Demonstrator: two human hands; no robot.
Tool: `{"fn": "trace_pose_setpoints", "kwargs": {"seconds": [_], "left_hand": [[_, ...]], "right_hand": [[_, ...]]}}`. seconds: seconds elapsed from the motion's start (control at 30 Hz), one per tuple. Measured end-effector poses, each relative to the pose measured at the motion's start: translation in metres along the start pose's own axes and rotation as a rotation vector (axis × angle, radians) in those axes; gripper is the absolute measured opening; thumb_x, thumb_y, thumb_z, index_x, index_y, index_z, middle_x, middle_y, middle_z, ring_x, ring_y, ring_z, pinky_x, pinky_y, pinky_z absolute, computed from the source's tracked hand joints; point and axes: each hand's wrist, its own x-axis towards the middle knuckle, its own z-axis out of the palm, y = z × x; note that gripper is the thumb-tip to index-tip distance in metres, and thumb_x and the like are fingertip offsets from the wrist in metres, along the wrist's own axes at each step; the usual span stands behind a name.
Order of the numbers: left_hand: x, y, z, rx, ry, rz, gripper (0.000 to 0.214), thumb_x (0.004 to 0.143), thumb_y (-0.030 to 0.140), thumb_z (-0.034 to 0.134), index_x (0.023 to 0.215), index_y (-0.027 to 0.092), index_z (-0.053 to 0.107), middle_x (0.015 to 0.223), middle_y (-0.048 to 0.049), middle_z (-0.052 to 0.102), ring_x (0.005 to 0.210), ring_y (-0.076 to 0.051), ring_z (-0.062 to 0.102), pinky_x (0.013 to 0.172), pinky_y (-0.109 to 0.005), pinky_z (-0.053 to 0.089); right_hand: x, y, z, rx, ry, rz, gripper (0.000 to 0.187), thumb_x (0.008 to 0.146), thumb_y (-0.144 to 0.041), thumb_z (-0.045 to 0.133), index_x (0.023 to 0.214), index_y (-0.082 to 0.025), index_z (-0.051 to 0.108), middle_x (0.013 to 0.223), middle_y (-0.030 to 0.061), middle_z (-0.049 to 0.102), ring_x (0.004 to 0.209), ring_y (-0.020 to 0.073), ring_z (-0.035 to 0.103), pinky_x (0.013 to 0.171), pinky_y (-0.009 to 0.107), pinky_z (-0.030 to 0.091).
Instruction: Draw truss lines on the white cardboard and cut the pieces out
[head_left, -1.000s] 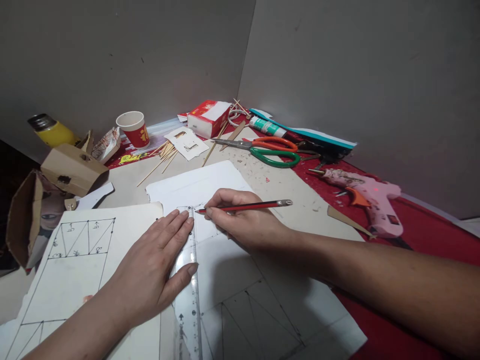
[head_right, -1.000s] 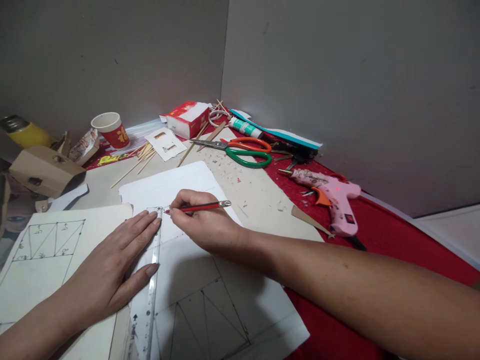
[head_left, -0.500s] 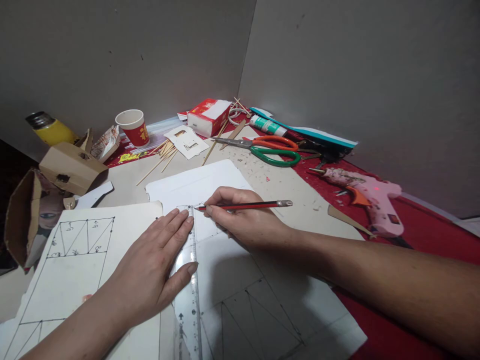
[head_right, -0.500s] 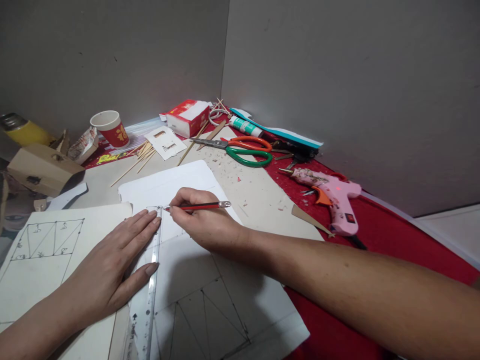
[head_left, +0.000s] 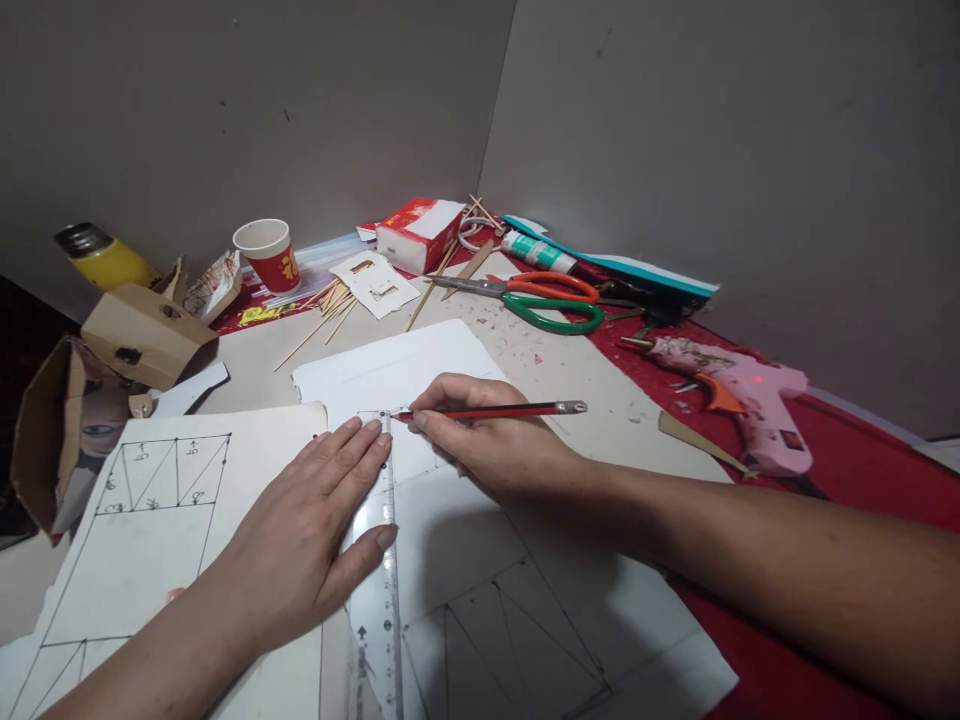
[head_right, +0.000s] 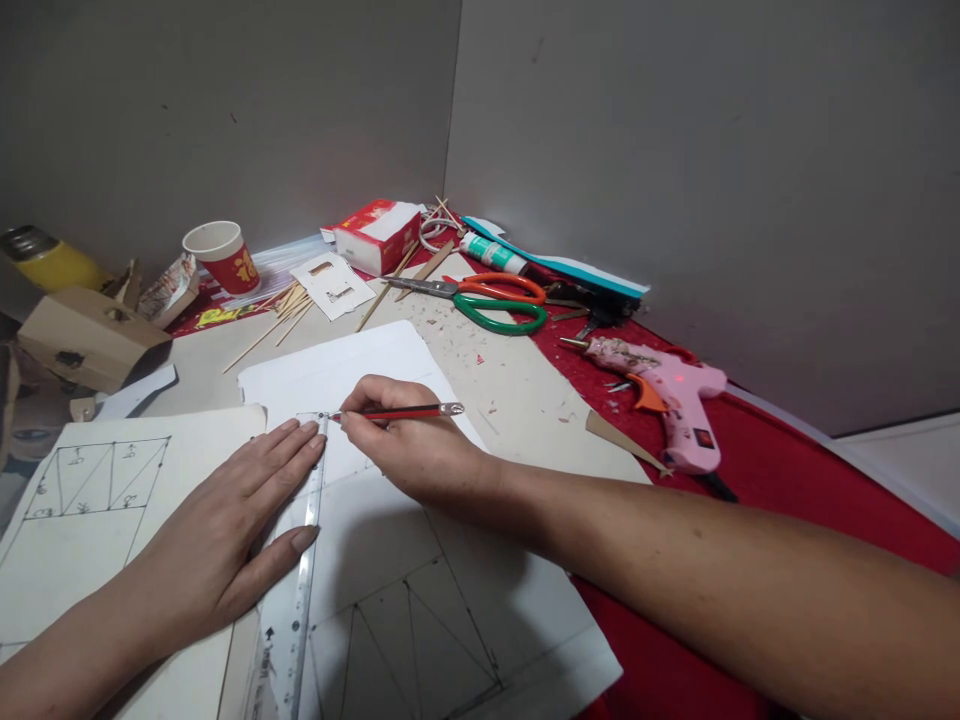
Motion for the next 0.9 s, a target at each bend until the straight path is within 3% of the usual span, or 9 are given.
{"fn": "trace_pose_setpoints", "kwargs": {"seconds": [0.17,0.3,0.5,0.7,0.83,0.9], "left_hand": [[0.0,-0.001,0.0,-0.001,0.025,0.0,0.068,0.1,0.045,0.044,0.157,0.014,0.024,0.162,-0.0153,0.034,0.15,-0.028,0.028,0.116,-0.054,0.037],[-0.004,0.004,-0.003,0.056,0.072,0.023,0.066,0.098,0.046,0.05,0.152,0.01,0.036,0.156,-0.0188,0.043,0.144,-0.033,0.039,0.114,-0.053,0.04],[-0.012,0.023,-0.012,0.229,0.107,0.077,0.063,0.096,0.049,0.052,0.141,0.004,0.051,0.144,-0.022,0.056,0.133,-0.037,0.053,0.108,-0.055,0.044],[-0.017,0.04,-0.019,0.282,0.067,0.174,0.075,0.091,0.058,0.053,0.141,0.002,0.051,0.146,-0.0248,0.052,0.133,-0.039,0.052,0.099,-0.05,0.05],[-0.028,0.044,-0.01,0.225,0.009,0.213,0.083,0.088,0.069,0.05,0.148,0.012,0.045,0.144,-0.0261,0.053,0.132,-0.044,0.053,0.098,-0.057,0.05],[-0.035,0.046,0.001,0.172,-0.008,0.187,0.08,0.089,0.061,0.054,0.154,0.017,0.037,0.15,-0.0251,0.047,0.138,-0.045,0.044,0.103,-0.06,0.045]], "right_hand": [[-0.001,-0.003,0.0,0.064,0.016,0.036,0.011,0.087,-0.025,0.06,0.079,-0.018,0.064,0.058,-0.0047,0.055,0.049,0.0082,0.045,0.043,0.019,0.037],[-0.001,-0.006,-0.001,0.199,0.049,0.075,0.016,0.091,-0.026,0.056,0.099,-0.018,0.067,0.083,0.0025,0.068,0.06,0.0105,0.057,0.042,0.017,0.045],[-0.001,0.004,-0.004,0.262,0.033,-0.077,0.026,0.101,-0.033,0.048,0.108,-0.017,0.067,0.09,0.0051,0.071,0.064,0.0094,0.061,0.047,0.016,0.048],[-0.002,0.006,-0.003,0.286,0.065,-0.147,0.021,0.101,-0.031,0.05,0.102,-0.017,0.066,0.086,0.0036,0.072,0.062,0.0085,0.06,0.051,0.017,0.047],[-0.003,0.003,-0.002,0.279,0.082,-0.107,0.02,0.099,-0.031,0.054,0.103,-0.016,0.067,0.087,0.0051,0.073,0.064,0.0095,0.061,0.052,0.018,0.048],[-0.003,0.004,-0.002,0.27,0.09,-0.096,0.02,0.098,-0.031,0.055,0.103,-0.016,0.067,0.088,0.0056,0.073,0.065,0.01,0.061,0.053,0.018,0.048]]}}
